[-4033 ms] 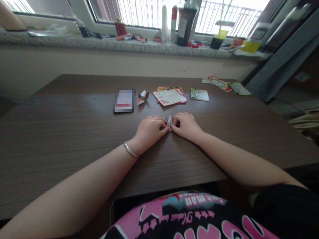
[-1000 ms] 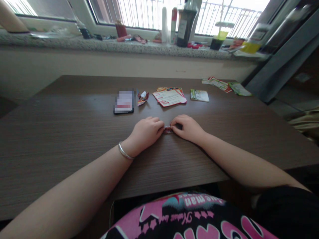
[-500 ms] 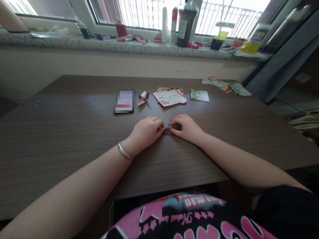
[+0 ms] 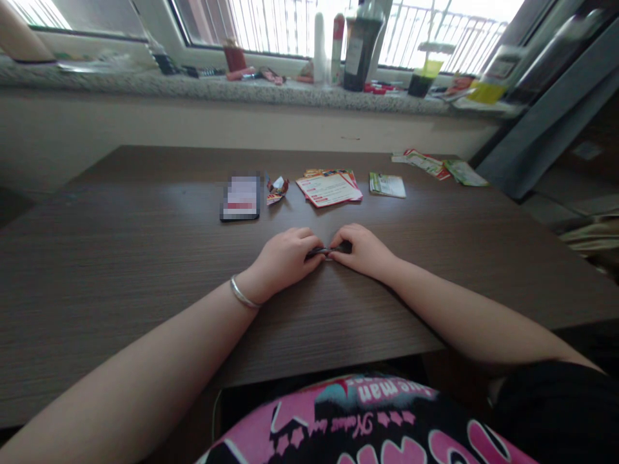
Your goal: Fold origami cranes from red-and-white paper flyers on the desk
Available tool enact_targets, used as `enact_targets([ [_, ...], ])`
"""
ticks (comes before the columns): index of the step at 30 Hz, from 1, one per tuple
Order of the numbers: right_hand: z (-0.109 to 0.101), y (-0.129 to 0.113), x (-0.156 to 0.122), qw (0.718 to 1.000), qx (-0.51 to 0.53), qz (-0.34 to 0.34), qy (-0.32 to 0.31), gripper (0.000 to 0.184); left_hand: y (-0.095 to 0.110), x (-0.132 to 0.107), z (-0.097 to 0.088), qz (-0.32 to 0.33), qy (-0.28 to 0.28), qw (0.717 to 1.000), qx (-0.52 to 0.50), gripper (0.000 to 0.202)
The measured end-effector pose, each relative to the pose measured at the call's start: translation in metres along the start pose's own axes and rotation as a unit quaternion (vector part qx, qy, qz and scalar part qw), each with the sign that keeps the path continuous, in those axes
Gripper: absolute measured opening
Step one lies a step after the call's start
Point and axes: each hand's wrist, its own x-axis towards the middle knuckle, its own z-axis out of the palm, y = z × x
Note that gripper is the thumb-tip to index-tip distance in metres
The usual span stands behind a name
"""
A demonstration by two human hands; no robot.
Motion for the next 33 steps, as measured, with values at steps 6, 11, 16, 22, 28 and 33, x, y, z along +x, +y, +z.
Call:
enact_targets([
  [6,-0.004,-0.002,0.0,0.999,-0.013,-0.035,-0.017,0.01,-0.001,0.002,0.001,0.016,-0.006,1.0,0.018,0.019],
  [11,-0.01,-0.004,-0.001,0.997,-0.025,-0.063,-0.041,0.009,0.0,0.002,-0.001,0.021,-0.006,0.999,0.035,0.019],
  [16,-0.009,-0.005,-0.001,0.996,-0.036,-0.063,-0.049,0.005,0.003,0.002,-0.004,0.043,-0.011,0.997,0.071,0.018],
  [22,-0.009,-0.009,-0.002,0.994,-0.057,-0.069,-0.055,0.005,0.004,0.003,-0.002,0.042,-0.003,0.997,0.07,0.018],
  [28,-0.011,-0.013,-0.001,0.991,-0.096,-0.063,-0.061,0.007,0.004,0.003,-0.002,0.041,-0.009,0.997,0.069,0.019],
  [33,-0.01,-0.017,-0.001,0.991,-0.107,-0.06,-0.054,0.008,0.005,0.002,-0.003,0.044,-0.01,0.996,0.073,0.02],
])
